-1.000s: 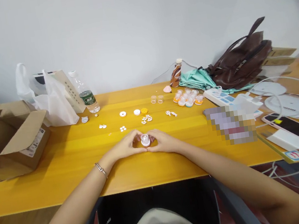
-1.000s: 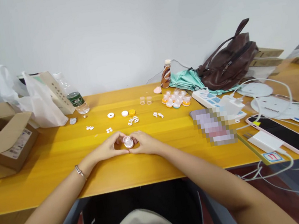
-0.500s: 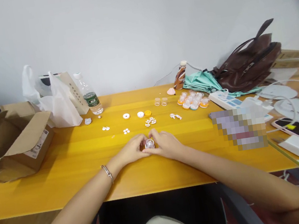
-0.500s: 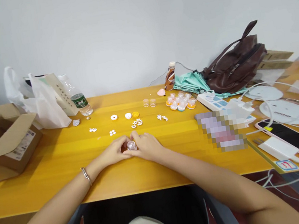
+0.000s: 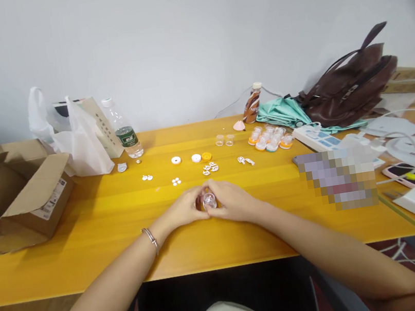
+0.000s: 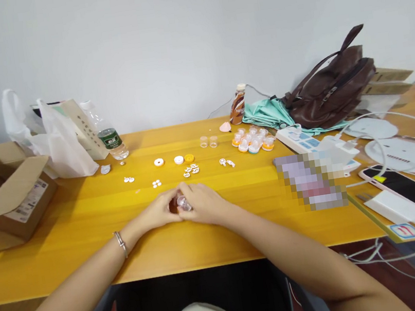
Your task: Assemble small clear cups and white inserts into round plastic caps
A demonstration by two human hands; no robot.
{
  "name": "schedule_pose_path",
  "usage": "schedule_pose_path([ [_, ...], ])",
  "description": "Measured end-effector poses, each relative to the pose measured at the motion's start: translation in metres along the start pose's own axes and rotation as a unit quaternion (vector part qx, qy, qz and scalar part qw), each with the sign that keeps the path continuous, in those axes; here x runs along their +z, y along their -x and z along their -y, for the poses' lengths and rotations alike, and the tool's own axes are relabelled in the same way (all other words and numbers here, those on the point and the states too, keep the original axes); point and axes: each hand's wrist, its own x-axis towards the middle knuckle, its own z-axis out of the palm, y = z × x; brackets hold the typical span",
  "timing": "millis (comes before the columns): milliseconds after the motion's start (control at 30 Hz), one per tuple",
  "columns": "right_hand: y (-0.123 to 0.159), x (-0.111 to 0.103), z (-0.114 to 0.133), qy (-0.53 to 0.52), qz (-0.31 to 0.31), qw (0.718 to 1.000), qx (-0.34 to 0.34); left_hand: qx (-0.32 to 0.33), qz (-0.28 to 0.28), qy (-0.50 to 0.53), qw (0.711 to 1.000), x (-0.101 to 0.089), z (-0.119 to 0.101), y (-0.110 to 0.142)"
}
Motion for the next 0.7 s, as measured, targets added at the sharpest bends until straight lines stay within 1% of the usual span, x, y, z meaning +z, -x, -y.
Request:
schedule_pose_path([
  [33, 0.0004, 0.0003, -0.0004, -0.001, -0.015, 1.000, -0.009, -0.004, -0.002, 0.000, 1.000, 0.0003, 0.0001, -0.0002],
  [100, 0.0011, 0.0000, -0.0011, 0.008, -0.033, 0.999, 0.014, -0.014, -0.009, -0.006, 1.000, 0.0007, 0.0007, -0.0004],
  [167, 0.0019, -0.0008, -0.0017, 0.011, -0.021, 0.999, 0.045, -0.012, -0.005, -0.009, 1.000, 0.0007, 0.0010, -0.0006],
  [200, 0.0023, -0.0012, -0.0020, 0.005, -0.010, 0.999, 0.037, -0.007, 0.000, -0.010, 1.000, 0.0006, 0.0010, -0.0008],
  [233, 0.0026, -0.0015, -0.0023, -0.004, -0.002, 1.000, 0.016, 0.000, 0.003, -0.010, 1.000, 0.0004, 0.0008, -0.0010],
  [300, 0.0031, -0.0018, -0.0030, -0.019, -0.009, 0.999, -0.028, 0.007, 0.004, -0.012, 1.000, 0.0001, 0.0001, -0.0014],
  [333, 0.0032, -0.0016, -0.0033, -0.018, -0.018, 0.999, -0.030, 0.005, 0.002, -0.014, 1.000, 0.0001, -0.0003, -0.0015],
  [433, 0.0036, -0.0001, -0.0032, 0.000, -0.027, 0.999, 0.019, -0.006, 0.002, -0.019, 1.000, 0.0002, -0.0016, -0.0018],
  [500, 0.0040, 0.0011, -0.0023, 0.005, -0.024, 1.000, 0.012, -0.001, 0.010, -0.017, 1.000, 0.0003, -0.0018, -0.0020],
  [600, 0.0047, 0.0026, -0.0009, 0.013, -0.054, 0.998, -0.026, 0.003, 0.000, -0.023, 1.000, 0.0003, -0.0001, -0.0023],
  [633, 0.0048, 0.0032, -0.0008, 0.021, -0.062, 0.998, -0.020, 0.000, -0.004, -0.028, 1.000, 0.0004, 0.0007, -0.0025],
  [700, 0.0049, 0.0045, -0.0009, 0.033, -0.055, 0.998, 0.010, -0.002, 0.000, -0.033, 0.999, 0.0008, 0.0020, -0.0026],
])
